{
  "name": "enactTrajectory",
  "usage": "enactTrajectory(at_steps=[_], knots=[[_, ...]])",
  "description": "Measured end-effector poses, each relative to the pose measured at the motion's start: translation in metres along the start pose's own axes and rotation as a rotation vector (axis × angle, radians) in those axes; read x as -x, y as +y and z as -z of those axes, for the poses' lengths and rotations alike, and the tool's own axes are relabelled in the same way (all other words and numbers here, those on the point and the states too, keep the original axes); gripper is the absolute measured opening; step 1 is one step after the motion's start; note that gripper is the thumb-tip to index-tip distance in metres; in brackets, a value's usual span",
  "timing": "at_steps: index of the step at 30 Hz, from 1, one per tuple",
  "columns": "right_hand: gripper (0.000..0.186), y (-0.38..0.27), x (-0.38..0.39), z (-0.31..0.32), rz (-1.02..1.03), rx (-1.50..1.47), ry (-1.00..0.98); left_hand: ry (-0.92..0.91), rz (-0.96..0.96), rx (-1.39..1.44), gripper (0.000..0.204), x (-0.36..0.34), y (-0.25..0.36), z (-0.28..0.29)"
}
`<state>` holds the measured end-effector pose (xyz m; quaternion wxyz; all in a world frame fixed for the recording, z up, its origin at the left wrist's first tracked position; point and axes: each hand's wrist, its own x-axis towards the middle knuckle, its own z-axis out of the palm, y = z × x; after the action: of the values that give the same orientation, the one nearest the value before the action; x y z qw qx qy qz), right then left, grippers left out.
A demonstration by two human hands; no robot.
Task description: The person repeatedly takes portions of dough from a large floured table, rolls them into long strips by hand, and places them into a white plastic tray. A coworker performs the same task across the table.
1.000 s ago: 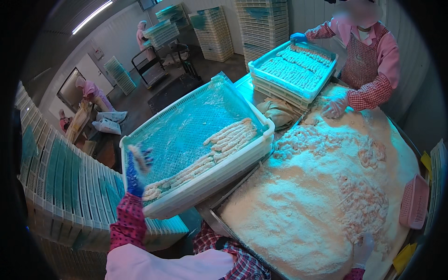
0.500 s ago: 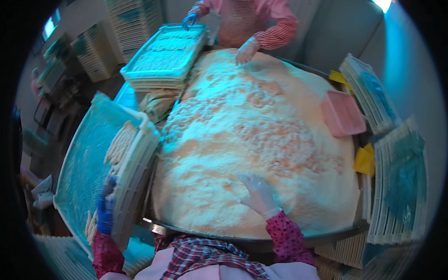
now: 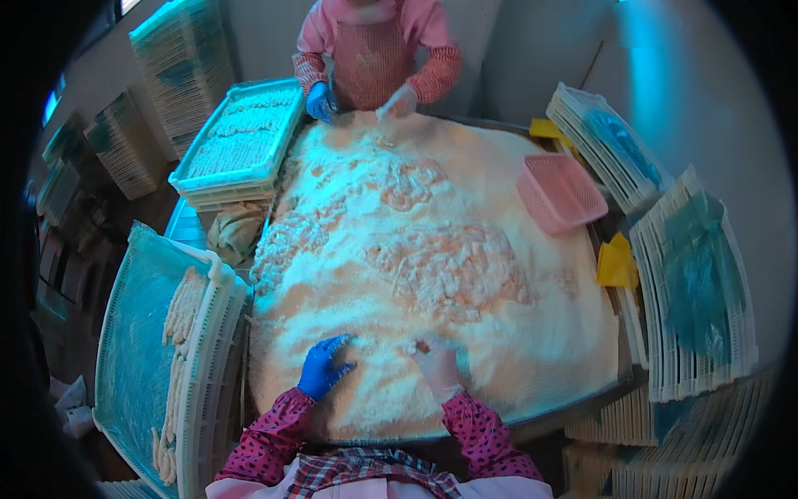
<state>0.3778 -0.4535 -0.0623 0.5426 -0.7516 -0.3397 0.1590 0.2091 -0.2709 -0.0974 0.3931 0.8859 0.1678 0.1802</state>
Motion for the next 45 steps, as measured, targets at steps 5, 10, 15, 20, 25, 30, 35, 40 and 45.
enactTrajectory(at_steps=[5,10,15,20,25,30,35,40,45], knots=[[0.019,-0.030,-0.005,0.010,0.335,0.277,-0.139,0.113,-0.005,0.021,0.055,-0.009,-0.014,0.006],[0.036,-0.010,0.010,0.042,0.148,0.671,0.092,-0.079,-0.154,-0.094,0.064,-0.014,-0.004,0.022],[0.033,0.006,0.037,-0.004,0.407,0.738,-0.199,-0.230,-0.402,-0.242,0.065,0.001,0.031,-0.020],[0.034,0.026,0.029,-0.010,0.147,0.471,0.278,0.054,0.125,-0.025,0.055,0.020,-0.039,0.004],[0.032,0.003,0.013,-0.025,0.566,0.575,-0.187,0.207,0.139,0.006,0.026,0.010,-0.046,0.031],[0.027,0.017,-0.005,-0.013,-0.149,0.226,0.217,0.094,0.334,0.752,0.020,-0.001,0.005,0.043],[0.031,0.022,-0.012,-0.012,-0.117,-0.159,-0.071,-0.213,0.081,-0.245,0.035,0.020,-0.030,0.081],[0.027,0.012,-0.010,-0.004,-0.102,-0.026,-0.075,-0.104,-0.134,-0.268,0.039,0.017,-0.027,0.052],[0.026,0.002,-0.005,-0.013,0.236,0.376,-0.249,0.210,0.310,0.611,0.020,0.011,-0.024,0.033]])
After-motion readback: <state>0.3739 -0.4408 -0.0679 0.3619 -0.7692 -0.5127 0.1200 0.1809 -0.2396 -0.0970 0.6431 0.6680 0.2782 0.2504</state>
